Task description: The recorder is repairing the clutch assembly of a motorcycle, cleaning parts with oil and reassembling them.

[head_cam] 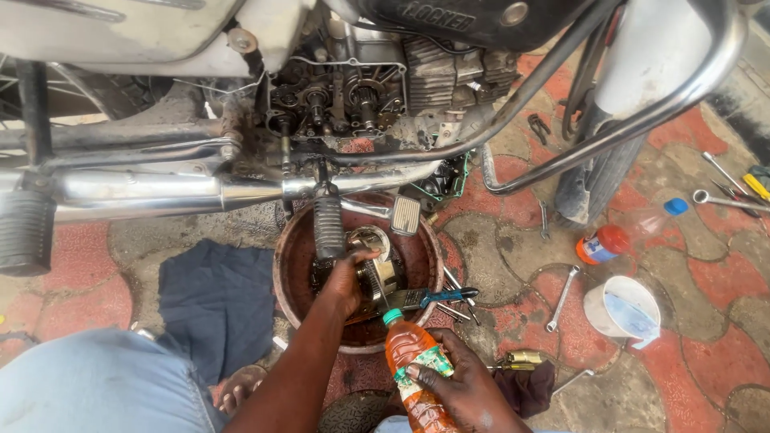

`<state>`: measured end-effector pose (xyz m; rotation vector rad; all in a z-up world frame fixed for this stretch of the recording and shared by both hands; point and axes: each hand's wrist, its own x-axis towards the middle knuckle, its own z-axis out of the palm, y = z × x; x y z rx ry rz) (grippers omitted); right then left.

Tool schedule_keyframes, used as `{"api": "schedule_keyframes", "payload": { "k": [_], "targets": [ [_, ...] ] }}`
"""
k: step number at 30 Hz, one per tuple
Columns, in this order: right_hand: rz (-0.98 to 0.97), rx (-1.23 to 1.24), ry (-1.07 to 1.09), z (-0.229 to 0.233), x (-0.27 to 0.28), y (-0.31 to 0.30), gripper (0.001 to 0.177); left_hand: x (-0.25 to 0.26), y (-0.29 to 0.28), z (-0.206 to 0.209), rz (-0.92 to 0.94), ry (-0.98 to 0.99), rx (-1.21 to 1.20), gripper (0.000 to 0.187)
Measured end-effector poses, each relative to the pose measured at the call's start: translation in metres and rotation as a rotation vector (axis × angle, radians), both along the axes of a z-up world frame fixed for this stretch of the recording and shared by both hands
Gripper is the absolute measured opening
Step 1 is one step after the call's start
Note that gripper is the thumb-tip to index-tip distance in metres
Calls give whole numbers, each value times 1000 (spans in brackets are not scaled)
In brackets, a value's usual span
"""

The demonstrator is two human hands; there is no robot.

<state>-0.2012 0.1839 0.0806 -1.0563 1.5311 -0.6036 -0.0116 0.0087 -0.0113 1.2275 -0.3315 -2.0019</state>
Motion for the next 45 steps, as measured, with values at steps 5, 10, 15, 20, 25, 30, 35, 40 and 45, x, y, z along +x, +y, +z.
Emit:
{"api": "schedule_keyframes", "payload": {
  "k": [5, 10, 15, 20, 25, 30, 35, 40, 45],
  "targets": [
    [6, -26, 15, -4, -4, -1, 51, -8, -10, -26, 43, 5, -17, 67],
    [86, 6, 78, -6, 3, 1, 52, -11, -10, -13, 182, 128, 89, 55],
    [164, -44, 120, 0, 12, 3, 50, -9, -14, -8, 291, 150, 178, 63],
    [217, 68, 272, 26, 27, 0, 63, -3, -23, -46, 397, 404, 241, 70],
    [229, 81, 180, 20, 26, 3, 55, -3, -32, -45, 400, 401, 222, 59],
    [221, -9, 270, 29, 30, 2, 62, -6, -24, -31, 403, 405, 171, 54],
    [188, 104, 92, 33, 37, 1, 55, -7, -20, -34, 387, 474, 119, 60],
    [172, 39, 111, 26, 32, -2, 62, -14, -9, -17, 243, 379, 130, 64],
    [155, 47, 157, 31, 33, -2, 57, -16, -9, -30, 213, 364, 150, 70]
  ]
}}
